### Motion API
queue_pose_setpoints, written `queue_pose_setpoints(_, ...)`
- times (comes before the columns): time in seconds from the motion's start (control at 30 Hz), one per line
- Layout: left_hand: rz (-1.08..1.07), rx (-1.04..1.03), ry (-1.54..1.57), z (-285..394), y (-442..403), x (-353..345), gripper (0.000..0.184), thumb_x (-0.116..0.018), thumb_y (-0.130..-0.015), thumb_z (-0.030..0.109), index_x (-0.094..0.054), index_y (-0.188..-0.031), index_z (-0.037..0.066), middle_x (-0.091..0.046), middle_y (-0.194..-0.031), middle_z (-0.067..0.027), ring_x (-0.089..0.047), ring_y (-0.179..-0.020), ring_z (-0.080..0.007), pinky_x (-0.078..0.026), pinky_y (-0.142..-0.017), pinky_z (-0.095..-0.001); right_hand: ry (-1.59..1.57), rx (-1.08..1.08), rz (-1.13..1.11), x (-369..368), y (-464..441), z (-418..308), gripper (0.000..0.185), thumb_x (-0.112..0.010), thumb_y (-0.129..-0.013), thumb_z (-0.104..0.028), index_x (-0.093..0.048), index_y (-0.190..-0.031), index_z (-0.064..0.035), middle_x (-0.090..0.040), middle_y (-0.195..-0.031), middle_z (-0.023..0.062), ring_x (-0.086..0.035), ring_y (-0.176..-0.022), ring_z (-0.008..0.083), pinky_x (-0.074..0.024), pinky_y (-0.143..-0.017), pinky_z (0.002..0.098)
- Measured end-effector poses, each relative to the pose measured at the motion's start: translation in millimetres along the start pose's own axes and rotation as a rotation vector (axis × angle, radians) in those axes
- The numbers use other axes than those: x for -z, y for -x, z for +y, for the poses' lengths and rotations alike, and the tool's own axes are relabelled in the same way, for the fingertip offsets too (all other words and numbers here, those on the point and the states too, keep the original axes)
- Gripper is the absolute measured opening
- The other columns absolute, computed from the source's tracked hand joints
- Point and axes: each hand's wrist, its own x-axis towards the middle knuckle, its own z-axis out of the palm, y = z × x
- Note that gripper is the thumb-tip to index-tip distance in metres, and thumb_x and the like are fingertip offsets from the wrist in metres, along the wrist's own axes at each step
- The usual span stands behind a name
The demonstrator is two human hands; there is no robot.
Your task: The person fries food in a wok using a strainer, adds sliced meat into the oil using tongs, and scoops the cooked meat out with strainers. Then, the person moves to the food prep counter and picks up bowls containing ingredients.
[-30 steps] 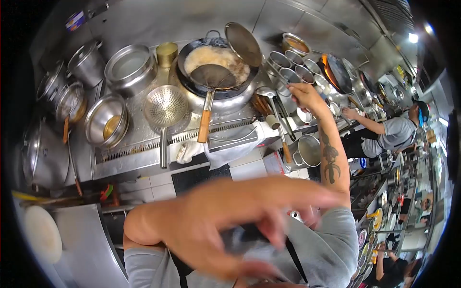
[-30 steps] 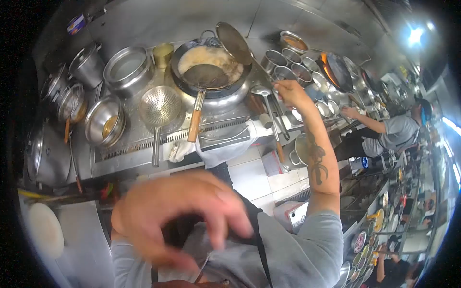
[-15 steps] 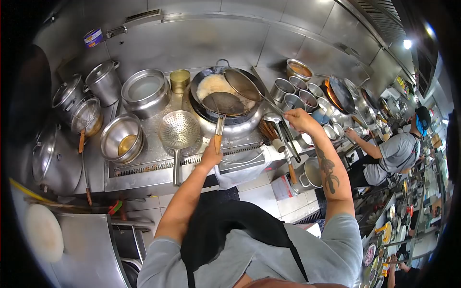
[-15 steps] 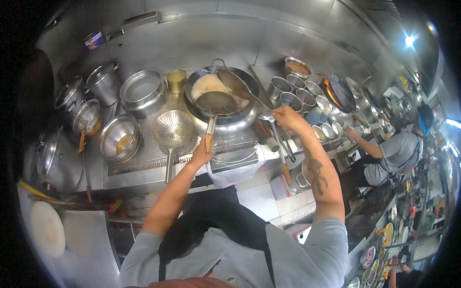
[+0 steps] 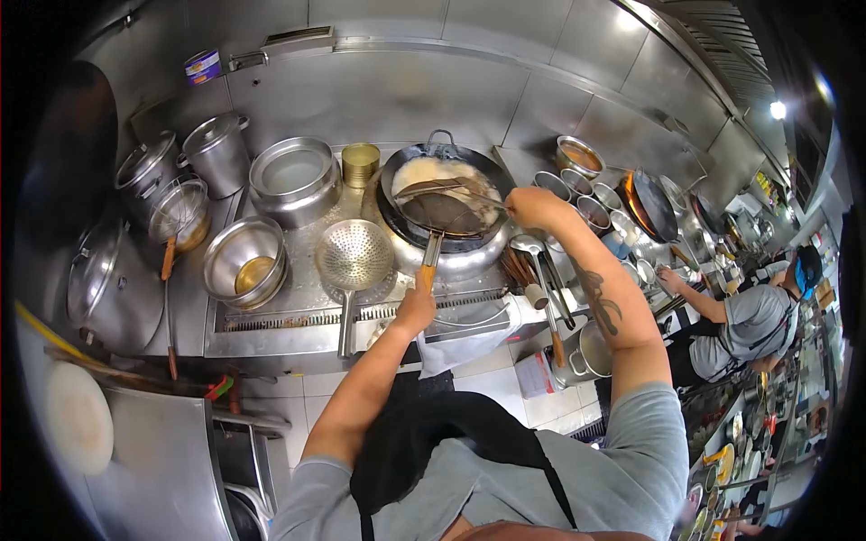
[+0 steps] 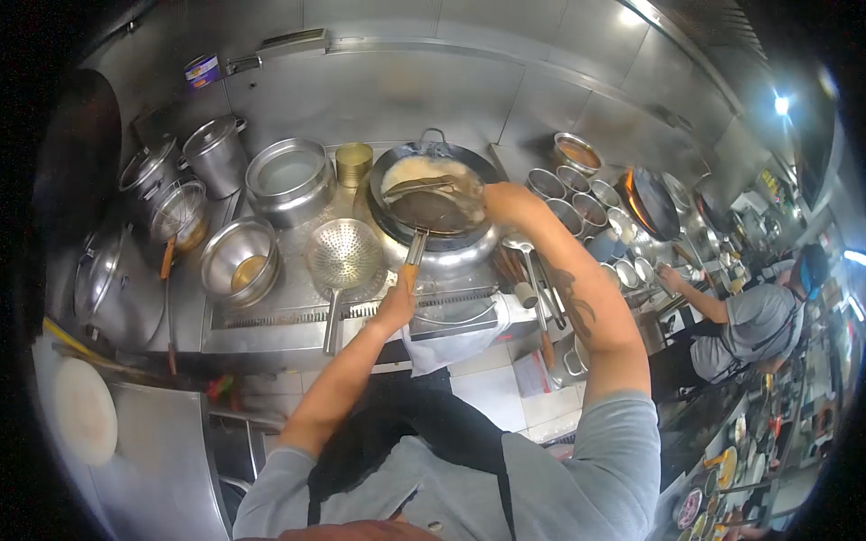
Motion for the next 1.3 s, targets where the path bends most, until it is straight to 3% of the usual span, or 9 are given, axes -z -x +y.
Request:
queue_pose_setpoints(0.3, 0.005, -0.022, 0.000, 0.6, -8.4, -5.5, 0.068, -0.047, -0.085, 0.015, -0.011, -0.140, -0.004, -0.056, -0.099, -0.0371, -0.059, -0.092, -0.0476, -0.046, -0.082, -0.0490, -0.056, -0.070, 0.027, -31.4, -41.3, -9.8, 0.022, -0.056, -0.076, -0.013, -0.067, -0.087, 0.0024, -0.064, -0.089, 0.0253, -0.064, -0.085, 0.0383, -0.0503, -0.075, 0.0454)
queue_pose_setpoints(0.43, -0.016, -0.018, -0.011, 17.6, -0.3, 14.7, 0.064, -0.048, -0.085, 0.017, -0.016, -0.138, 0.000, -0.057, -0.095, -0.0363, -0.059, -0.087, -0.0491, -0.047, -0.080, -0.0525, -0.115, -0.144, 0.096, -43.1, -36.8, -7.2, 0.021, -0.055, -0.077, -0.012, -0.068, -0.086, 0.0014, -0.065, -0.087, 0.0247, -0.064, -0.085, 0.0384, -0.0501, -0.075, 0.0450)
queue_pose_setpoints(0.8, 0.012, -0.017, -0.144, 20.6, -3.4, 43.8, 0.069, -0.050, -0.083, 0.019, -0.021, -0.139, -0.007, -0.060, -0.091, -0.0347, -0.061, -0.087, -0.0460, -0.048, -0.080, -0.0501, -0.412, -0.134, 0.190, -29.4, 12.1, 29.4, 0.022, -0.055, -0.084, -0.017, -0.067, -0.094, -0.0017, -0.065, -0.083, 0.0235, -0.063, -0.080, 0.0374, -0.0480, -0.077, 0.0430)
queue_pose_setpoints(0.83, 0.014, -0.007, -0.169, 22.9, -0.5, 47.2, 0.069, -0.050, -0.083, 0.019, -0.021, -0.139, -0.008, -0.060, -0.092, -0.0345, -0.061, -0.087, -0.0458, -0.048, -0.080, -0.0499, -0.415, -0.075, 0.278, -32.2, 19.2, 31.8, 0.025, -0.054, -0.087, -0.019, -0.066, -0.102, -0.0040, -0.065, -0.075, 0.0184, -0.063, -0.064, 0.0301, -0.0502, -0.064, 0.0397)
queue_pose_setpoints(0.93, 0.027, -0.036, -0.162, 24.4, 3.6, 52.8, 0.069, -0.049, -0.083, 0.018, -0.021, -0.140, -0.008, -0.061, -0.093, -0.0330, -0.061, -0.087, -0.0453, -0.047, -0.080, -0.0495, -0.588, -0.259, 0.043, -8.6, 40.8, 20.7, 0.028, -0.053, -0.089, -0.021, -0.065, -0.110, -0.0076, -0.063, -0.068, 0.0104, -0.056, -0.050, 0.0200, -0.0466, -0.046, 0.0339)
queue_pose_setpoints(1.03, -0.032, 0.001, -0.141, 23.5, 0.8, 56.8, 0.063, -0.044, -0.087, 0.022, -0.021, -0.141, -0.001, -0.058, -0.104, -0.0351, -0.058, -0.097, -0.0469, -0.043, -0.087, -0.0512, -0.668, -0.269, -0.019, -15.4, 45.3, 26.4, 0.029, -0.052, -0.090, -0.023, -0.065, -0.112, -0.0097, -0.058, -0.063, 0.0043, -0.050, -0.044, 0.0127, -0.0394, -0.037, 0.0284)
queue_pose_setpoints(1.13, -0.020, 0.012, -0.141, 30.5, 6.0, 62.6, 0.062, -0.045, -0.087, 0.021, -0.024, -0.140, -0.002, -0.057, -0.104, -0.0353, -0.058, -0.098, -0.0468, -0.043, -0.088, -0.0502, -0.674, -0.268, -0.049, -26.6, 40.9, 33.2, 0.028, -0.053, -0.087, -0.020, -0.067, -0.108, -0.0074, -0.060, -0.062, 0.0086, -0.054, -0.047, 0.0177, -0.0432, -0.042, 0.0322)
queue_pose_setpoints(1.23, 0.023, -0.035, -0.155, 28.6, 5.1, 63.0, 0.061, -0.048, -0.084, 0.017, -0.027, -0.137, -0.005, -0.060, -0.096, -0.0329, -0.059, -0.094, -0.0455, -0.045, -0.085, -0.0499, -0.615, -0.286, -0.139, -33.2, 33.0, 35.9, 0.030, -0.052, -0.090, -0.024, -0.063, -0.116, -0.0112, -0.056, -0.061, 0.0028, -0.049, -0.044, 0.0127, -0.0391, -0.037, 0.0288)
queue_pose_setpoints(1.3, 0.029, -0.044, -0.166, 28.7, 5.3, 63.4, 0.059, -0.048, -0.084, 0.017, -0.029, -0.135, -0.003, -0.060, -0.096, -0.0330, -0.059, -0.093, -0.0461, -0.045, -0.085, -0.0506, -0.566, -0.288, -0.152, -33.2, 30.9, 34.6, 0.028, -0.053, -0.090, -0.023, -0.065, -0.112, -0.0102, -0.060, -0.064, 0.0064, -0.054, -0.048, 0.0170, -0.0433, -0.044, 0.0323)
